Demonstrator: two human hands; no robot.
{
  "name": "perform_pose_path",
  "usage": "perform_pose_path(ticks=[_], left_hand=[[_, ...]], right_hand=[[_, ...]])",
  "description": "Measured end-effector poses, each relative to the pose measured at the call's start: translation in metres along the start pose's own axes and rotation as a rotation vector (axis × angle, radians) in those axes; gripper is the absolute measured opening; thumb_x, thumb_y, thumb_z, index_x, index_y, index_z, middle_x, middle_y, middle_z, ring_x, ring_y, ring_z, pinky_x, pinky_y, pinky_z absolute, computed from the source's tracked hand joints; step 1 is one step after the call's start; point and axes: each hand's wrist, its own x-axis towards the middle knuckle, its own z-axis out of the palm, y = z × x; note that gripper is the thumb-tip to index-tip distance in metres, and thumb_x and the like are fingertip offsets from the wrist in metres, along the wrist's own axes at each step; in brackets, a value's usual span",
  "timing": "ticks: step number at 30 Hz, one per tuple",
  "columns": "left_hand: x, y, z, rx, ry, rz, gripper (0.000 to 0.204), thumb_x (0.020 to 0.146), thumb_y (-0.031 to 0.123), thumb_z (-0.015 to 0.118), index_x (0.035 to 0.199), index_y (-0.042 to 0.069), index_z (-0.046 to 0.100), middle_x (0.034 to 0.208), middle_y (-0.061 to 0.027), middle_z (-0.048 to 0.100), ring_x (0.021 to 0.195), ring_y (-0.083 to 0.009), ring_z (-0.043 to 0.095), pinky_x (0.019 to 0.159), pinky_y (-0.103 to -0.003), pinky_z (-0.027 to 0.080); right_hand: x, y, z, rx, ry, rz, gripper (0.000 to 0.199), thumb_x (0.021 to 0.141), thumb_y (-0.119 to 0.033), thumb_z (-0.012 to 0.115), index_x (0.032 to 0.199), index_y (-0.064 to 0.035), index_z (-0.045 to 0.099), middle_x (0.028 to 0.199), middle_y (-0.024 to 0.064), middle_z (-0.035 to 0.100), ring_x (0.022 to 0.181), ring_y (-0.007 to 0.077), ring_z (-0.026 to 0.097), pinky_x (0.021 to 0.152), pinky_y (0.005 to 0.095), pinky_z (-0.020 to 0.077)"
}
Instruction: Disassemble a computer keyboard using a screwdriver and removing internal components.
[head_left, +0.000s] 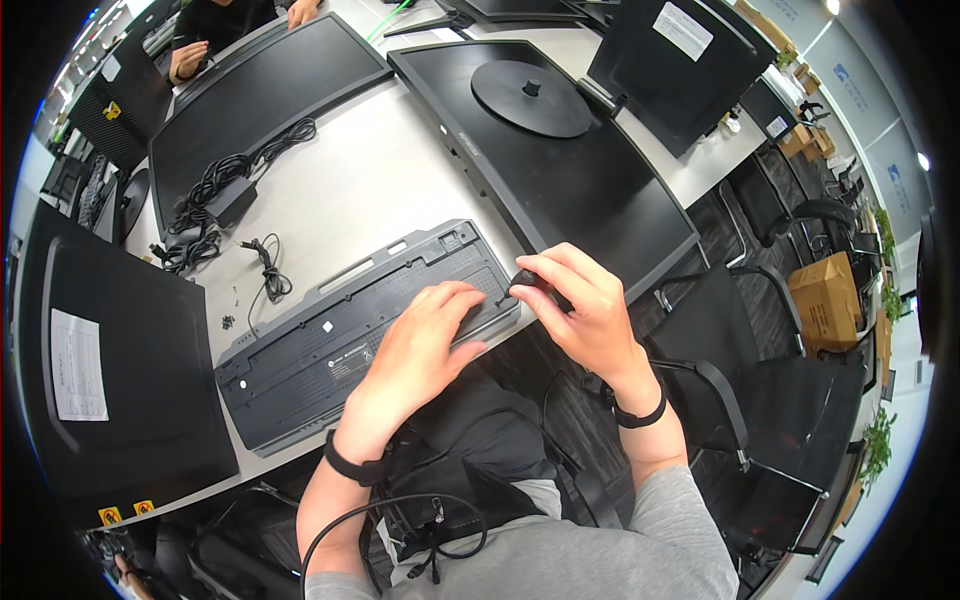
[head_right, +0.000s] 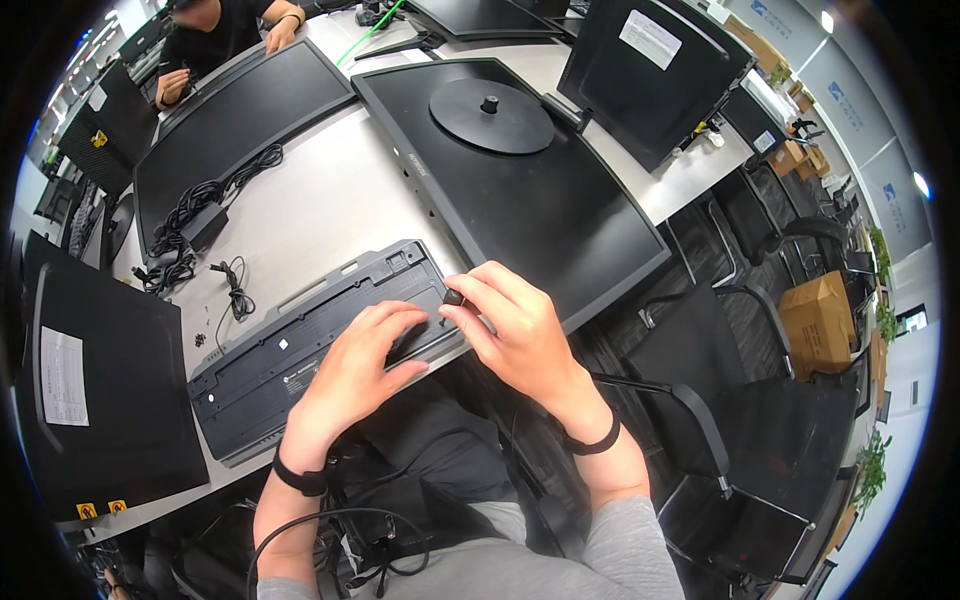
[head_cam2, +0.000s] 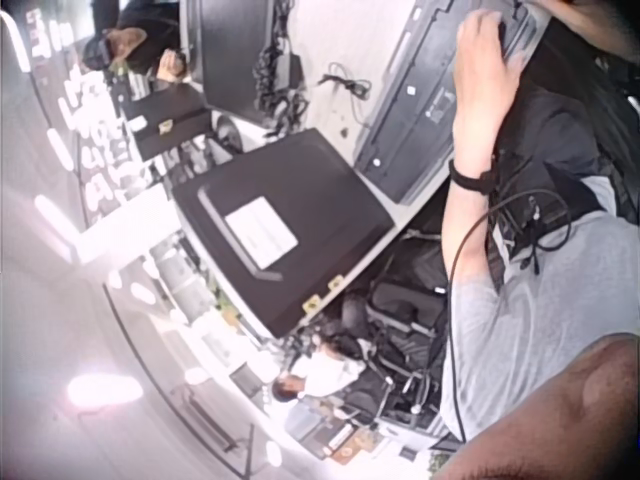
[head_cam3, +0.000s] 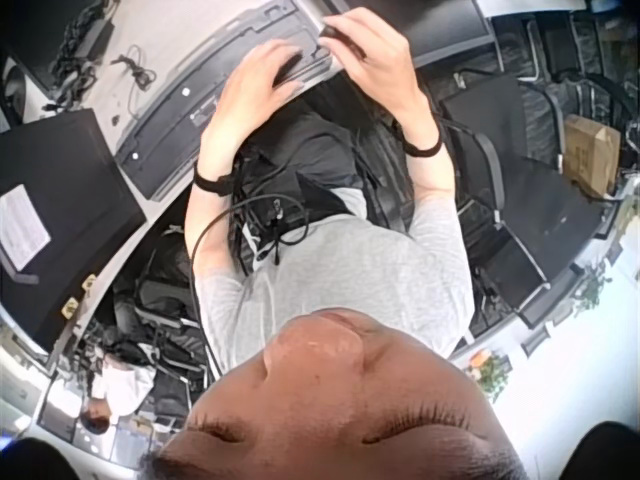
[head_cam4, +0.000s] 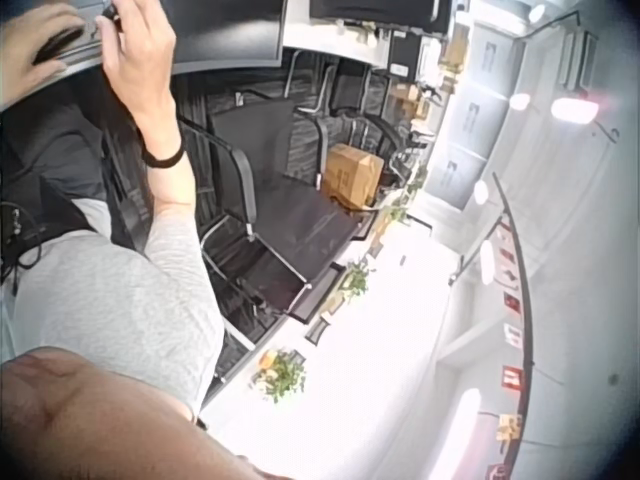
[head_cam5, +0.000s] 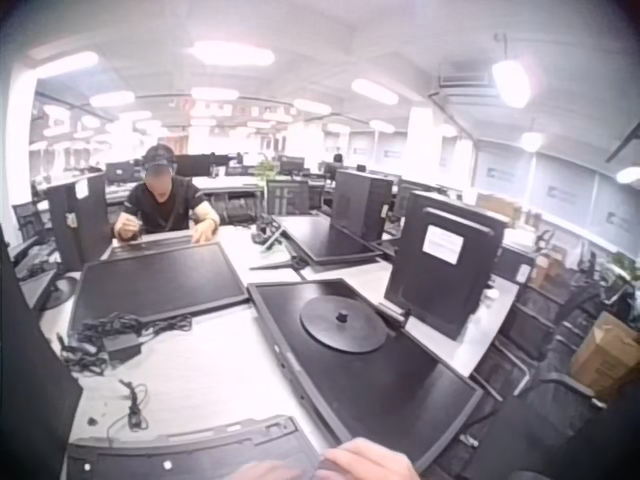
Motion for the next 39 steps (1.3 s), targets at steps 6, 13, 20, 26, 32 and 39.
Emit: perform_pose_path(ticks=[6, 13, 20, 26, 32, 39], left_hand=[[-0.017, 0.003, -0.044, 0.025, -0.111, -0.031, 0.050, 0.095, 0.019, 0.086, 0.139, 0.003, 0.069, 0.140, -0.0160, 0.070, 0.127, -0.0387, 0.069, 0.108, -0.045, 0.057], [-0.015, 0.020, -0.101, -0.046, -0.100, -0.049, 0.043, 0.096, 0.017, 0.086, 0.133, -0.002, 0.073, 0.124, -0.0180, 0.078, 0.116, -0.0364, 0.075, 0.102, -0.042, 0.058], [0.022, 0.005, -0.060, -0.207, -0.028, 0.029, 0.037, 0.098, 0.011, 0.083, 0.132, -0.002, 0.075, 0.123, -0.0161, 0.079, 0.116, -0.0309, 0.077, 0.104, -0.041, 0.059], [0.038, -0.004, -0.007, -0.362, 0.008, -0.028, 0.033, 0.103, 0.009, 0.078, 0.134, -0.001, 0.075, 0.125, -0.0154, 0.080, 0.117, -0.0282, 0.077, 0.102, -0.040, 0.059], [0.043, -0.008, 0.004, -0.431, -0.015, -0.010, 0.025, 0.108, 0.010, 0.075, 0.129, -0.002, 0.076, 0.117, -0.0156, 0.082, 0.107, -0.0254, 0.079, 0.098, -0.038, 0.059], [0.042, -0.008, 0.010, -0.365, 0.020, 0.026, 0.023, 0.106, 0.010, 0.076, 0.126, -0.002, 0.076, 0.115, -0.0187, 0.082, 0.102, -0.0311, 0.080, 0.093, -0.038, 0.060]], right_hand=[[0.005, 0.001, 0.002, 0.010, 0.001, -0.051, 0.029, 0.092, -0.001, 0.087, 0.119, 0.0017, 0.077, 0.099, 0.0124, 0.073, 0.078, 0.0273, 0.071, 0.069, 0.0374, 0.0577], [0.006, 0.004, 0.003, 0.011, 0.005, -0.011, 0.027, 0.093, -0.003, 0.087, 0.116, 0.0032, 0.077, 0.097, 0.0115, 0.072, 0.076, 0.0237, 0.072, 0.067, 0.0354, 0.0572], [0.006, 0.001, 0.010, 0.012, 0.049, 0.030, 0.030, 0.090, 0.000, 0.090, 0.117, 0.0031, 0.079, 0.097, 0.0097, 0.074, 0.075, 0.0167, 0.072, 0.067, 0.0308, 0.0568], [0.009, 0.000, 0.006, -0.024, 0.002, -0.016, 0.028, 0.091, -0.001, 0.088, 0.117, 0.0026, 0.078, 0.097, 0.0102, 0.073, 0.075, 0.0200, 0.071, 0.066, 0.0330, 0.0554], [0.015, -0.005, -0.002, -0.029, -0.114, -0.016, 0.025, 0.092, -0.003, 0.084, 0.115, 0.0011, 0.075, 0.101, 0.0130, 0.071, 0.081, 0.0332, 0.073, 0.070, 0.0429, 0.0584], [0.019, -0.006, -0.010, -0.131, -0.165, -0.070, 0.026, 0.090, -0.005, 0.086, 0.115, -0.0006, 0.077, 0.095, 0.0111, 0.070, 0.078, 0.0295, 0.072, 0.068, 0.0410, 0.0577]])
